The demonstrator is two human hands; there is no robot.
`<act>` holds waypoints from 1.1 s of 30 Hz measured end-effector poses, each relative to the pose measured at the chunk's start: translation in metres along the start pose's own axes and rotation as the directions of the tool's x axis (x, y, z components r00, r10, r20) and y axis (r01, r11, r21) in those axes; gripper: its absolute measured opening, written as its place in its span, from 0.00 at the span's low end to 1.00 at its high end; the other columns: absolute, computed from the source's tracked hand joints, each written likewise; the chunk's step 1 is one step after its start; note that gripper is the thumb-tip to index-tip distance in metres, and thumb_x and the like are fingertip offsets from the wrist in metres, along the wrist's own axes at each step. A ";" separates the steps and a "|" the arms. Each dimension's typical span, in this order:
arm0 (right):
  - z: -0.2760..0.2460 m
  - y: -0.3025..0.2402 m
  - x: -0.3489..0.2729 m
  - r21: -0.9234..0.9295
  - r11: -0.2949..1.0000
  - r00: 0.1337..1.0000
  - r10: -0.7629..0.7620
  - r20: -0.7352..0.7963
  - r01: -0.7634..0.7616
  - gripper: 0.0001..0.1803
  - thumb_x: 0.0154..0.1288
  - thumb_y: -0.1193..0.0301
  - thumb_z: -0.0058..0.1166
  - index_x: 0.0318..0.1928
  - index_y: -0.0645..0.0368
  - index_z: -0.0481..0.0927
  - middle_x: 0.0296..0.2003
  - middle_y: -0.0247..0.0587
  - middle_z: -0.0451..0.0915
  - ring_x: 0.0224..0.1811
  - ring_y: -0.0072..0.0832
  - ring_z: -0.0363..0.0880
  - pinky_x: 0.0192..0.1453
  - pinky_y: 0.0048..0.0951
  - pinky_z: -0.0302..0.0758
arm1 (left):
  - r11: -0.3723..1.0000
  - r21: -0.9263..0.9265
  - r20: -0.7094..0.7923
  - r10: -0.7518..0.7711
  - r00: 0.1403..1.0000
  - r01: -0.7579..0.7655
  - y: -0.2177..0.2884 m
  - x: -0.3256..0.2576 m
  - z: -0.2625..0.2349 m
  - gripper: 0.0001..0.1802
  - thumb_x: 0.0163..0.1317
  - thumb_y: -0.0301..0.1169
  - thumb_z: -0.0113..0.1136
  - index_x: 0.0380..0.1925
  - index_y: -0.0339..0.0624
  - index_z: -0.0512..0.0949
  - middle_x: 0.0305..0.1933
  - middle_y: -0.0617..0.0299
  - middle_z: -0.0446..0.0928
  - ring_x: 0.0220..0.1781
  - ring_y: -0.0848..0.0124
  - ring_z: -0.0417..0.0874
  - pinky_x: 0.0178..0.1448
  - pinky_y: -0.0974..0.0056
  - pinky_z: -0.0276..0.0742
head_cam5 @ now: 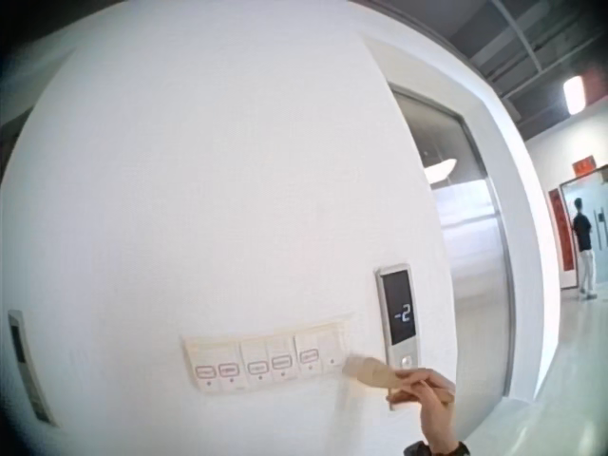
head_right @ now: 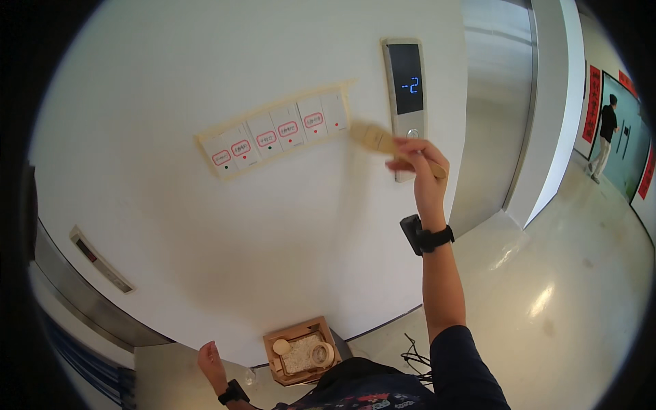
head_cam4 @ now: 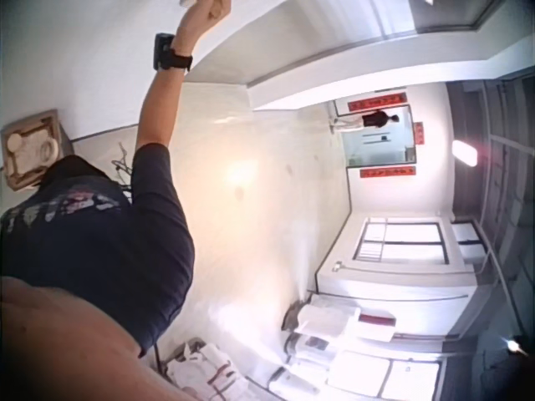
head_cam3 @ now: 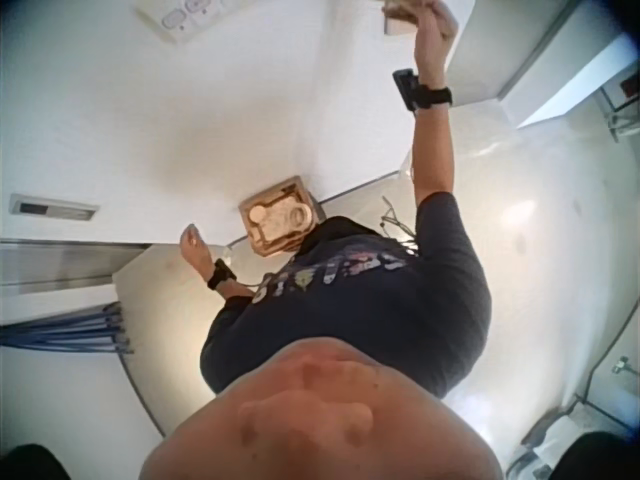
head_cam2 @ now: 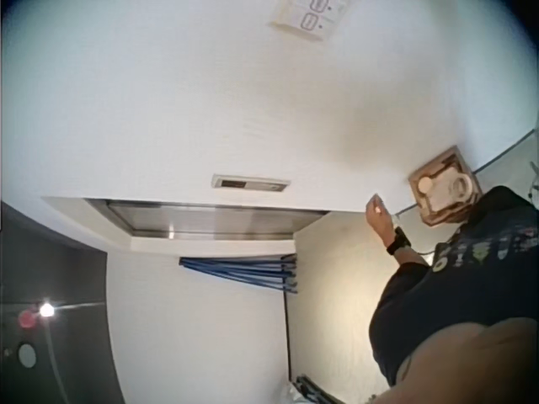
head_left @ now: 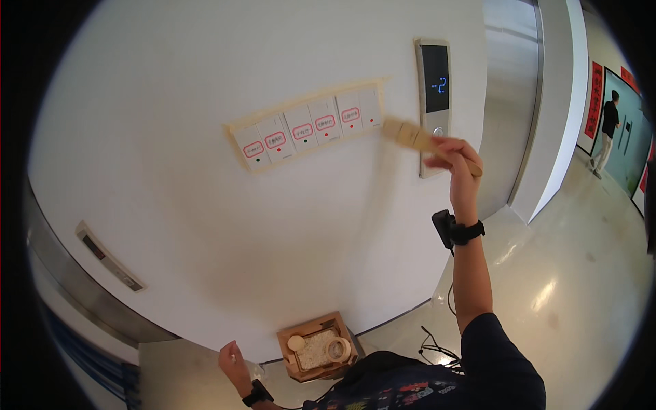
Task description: Dusting elevator control panels and a nearby wall with a small brush.
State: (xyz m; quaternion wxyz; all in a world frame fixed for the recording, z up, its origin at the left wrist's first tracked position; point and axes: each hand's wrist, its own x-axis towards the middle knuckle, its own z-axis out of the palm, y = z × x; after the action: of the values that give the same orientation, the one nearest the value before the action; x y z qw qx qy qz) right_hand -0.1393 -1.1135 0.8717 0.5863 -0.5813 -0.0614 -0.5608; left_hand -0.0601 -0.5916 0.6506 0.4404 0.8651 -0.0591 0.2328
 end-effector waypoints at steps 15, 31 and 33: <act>0.003 0.008 0.013 0.210 0.962 0.970 -0.134 -0.201 0.177 0.10 0.66 0.73 0.43 0.33 0.68 0.72 0.45 0.45 0.72 0.36 0.33 0.80 0.44 0.30 0.78 | 0.996 0.084 0.106 0.021 0.994 -0.030 0.021 -0.011 0.020 0.12 0.61 0.35 0.53 0.38 0.38 0.77 0.33 0.60 0.76 0.31 0.73 0.74 0.33 0.69 0.69; 0.240 -0.028 -0.026 0.248 0.898 0.820 -0.435 0.371 0.364 0.17 0.49 0.69 0.66 0.17 0.60 0.69 0.19 0.34 0.67 0.18 0.20 0.64 0.22 0.23 0.63 | 0.989 0.130 0.005 -0.076 0.997 0.075 0.013 -0.065 -0.022 0.10 0.60 0.32 0.52 0.37 0.38 0.77 0.33 0.58 0.76 0.32 0.69 0.75 0.35 0.67 0.70; 0.243 -0.036 -0.023 0.371 0.889 0.868 -0.389 0.309 0.267 0.17 0.51 0.69 0.65 0.17 0.61 0.69 0.17 0.32 0.68 0.17 0.17 0.68 0.21 0.21 0.66 | 0.983 0.152 -0.014 -0.098 0.995 0.099 0.008 -0.071 -0.029 0.10 0.60 0.32 0.53 0.37 0.38 0.77 0.33 0.58 0.76 0.32 0.69 0.75 0.35 0.67 0.70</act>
State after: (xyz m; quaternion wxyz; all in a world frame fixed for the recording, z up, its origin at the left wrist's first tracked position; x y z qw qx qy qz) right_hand -0.0330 -0.9067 0.9541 0.5438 -0.5566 -0.3604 -0.5144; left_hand -0.1353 -0.5808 0.6391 0.3839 0.8975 0.0032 0.2171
